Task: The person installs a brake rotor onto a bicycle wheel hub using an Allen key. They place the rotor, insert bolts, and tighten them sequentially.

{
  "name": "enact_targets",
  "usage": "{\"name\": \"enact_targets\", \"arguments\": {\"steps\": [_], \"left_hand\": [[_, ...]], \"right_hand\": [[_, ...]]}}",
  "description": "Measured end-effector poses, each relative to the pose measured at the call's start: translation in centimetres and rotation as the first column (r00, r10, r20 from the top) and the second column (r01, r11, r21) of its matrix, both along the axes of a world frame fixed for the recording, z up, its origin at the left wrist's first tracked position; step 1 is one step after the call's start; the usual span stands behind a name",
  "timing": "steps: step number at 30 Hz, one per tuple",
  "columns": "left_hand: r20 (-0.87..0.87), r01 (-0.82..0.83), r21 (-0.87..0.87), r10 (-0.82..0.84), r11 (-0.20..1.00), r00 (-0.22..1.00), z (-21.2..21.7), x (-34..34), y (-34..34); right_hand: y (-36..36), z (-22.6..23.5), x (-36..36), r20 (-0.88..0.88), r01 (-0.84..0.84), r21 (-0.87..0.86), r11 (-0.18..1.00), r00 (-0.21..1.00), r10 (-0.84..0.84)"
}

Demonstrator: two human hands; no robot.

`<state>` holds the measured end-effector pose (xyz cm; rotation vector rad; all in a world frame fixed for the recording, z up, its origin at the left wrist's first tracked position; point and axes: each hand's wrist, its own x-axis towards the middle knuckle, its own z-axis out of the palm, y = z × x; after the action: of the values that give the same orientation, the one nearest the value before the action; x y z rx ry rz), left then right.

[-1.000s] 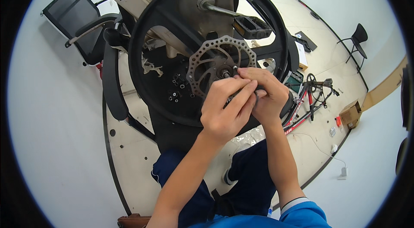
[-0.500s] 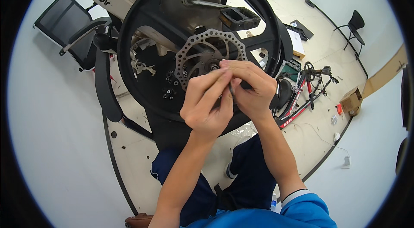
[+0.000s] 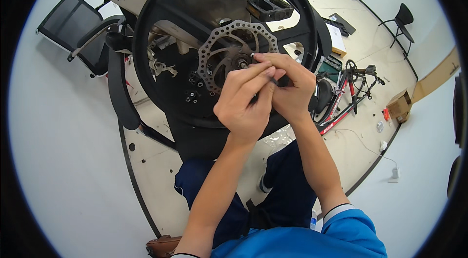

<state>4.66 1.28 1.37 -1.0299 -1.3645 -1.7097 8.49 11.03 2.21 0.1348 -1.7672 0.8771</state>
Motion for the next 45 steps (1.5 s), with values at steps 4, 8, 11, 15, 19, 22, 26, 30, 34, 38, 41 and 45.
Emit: {"name": "enact_targets", "arguments": {"steps": [4,8,11,15,19,22,26,30,34,38,41,45], "left_hand": [[-0.061,-0.096,-0.087,0.091,0.992,0.994,-0.3,0.5,-0.6],[-0.092,-0.100,-0.112,0.090,0.989,0.992,-0.4,0.8,-0.4],[-0.097,-0.107,-0.051,0.102,0.993,0.990,-0.2,0.8,-0.3],[-0.093,-0.058,0.005,0.059,0.998,0.994,0.2,0.3,-0.1],[-0.149,-0.128,-0.087,0.114,0.988,0.982,0.4,0.1,-0.3],[-0.121,-0.175,-0.148,0.158,0.973,0.980,0.5,0.4,-0.8],[-0.044,-0.164,-0.147,0.160,0.975,0.986,0.2,0.9,-1.1],[-0.025,-0.069,-0.008,0.068,0.998,0.997,0.2,0.7,-0.5],[0.122,0.030,0.048,-0.036,0.998,0.992,0.0,1.1,-0.9],[0.059,0.067,0.039,-0.069,0.997,0.996,0.1,0.4,-0.5],[-0.018,0.111,-0.009,-0.112,0.994,0.994,0.1,-0.2,-0.2],[-0.072,0.112,-0.122,-0.121,0.986,0.990,0.7,0.1,-0.9]], "right_hand": [[0.2,0.2,0.7,0.034,-0.076,0.012,0.997,0.997,0.075],[1.0,-0.4,0.5,-0.002,-0.049,0.079,0.996,0.999,0.049],[0.4,-0.3,-0.1,-0.067,-0.022,0.051,0.998,0.997,0.025],[0.3,-0.3,-0.3,-0.068,-0.015,-0.035,0.999,0.998,0.013],[-0.3,0.3,-0.2,-0.030,0.030,-0.013,0.999,0.999,-0.030],[-0.2,0.7,0.2,0.006,-0.052,0.008,0.999,0.999,0.052],[0.4,0.2,0.6,0.069,-0.092,0.018,0.996,0.993,0.090],[0.1,0.1,0.1,0.004,-0.117,0.020,0.993,0.993,0.117],[-0.6,0.4,0.0,0.011,-0.102,-0.021,0.995,0.995,0.102],[-0.5,-0.2,-0.4,-0.011,-0.141,-0.086,0.986,0.990,0.140],[-0.2,-0.2,-0.1,0.015,-0.151,-0.138,0.979,0.988,0.154],[0.1,-0.2,0.9,-0.003,-0.199,-0.307,0.931,0.978,0.208]]}}
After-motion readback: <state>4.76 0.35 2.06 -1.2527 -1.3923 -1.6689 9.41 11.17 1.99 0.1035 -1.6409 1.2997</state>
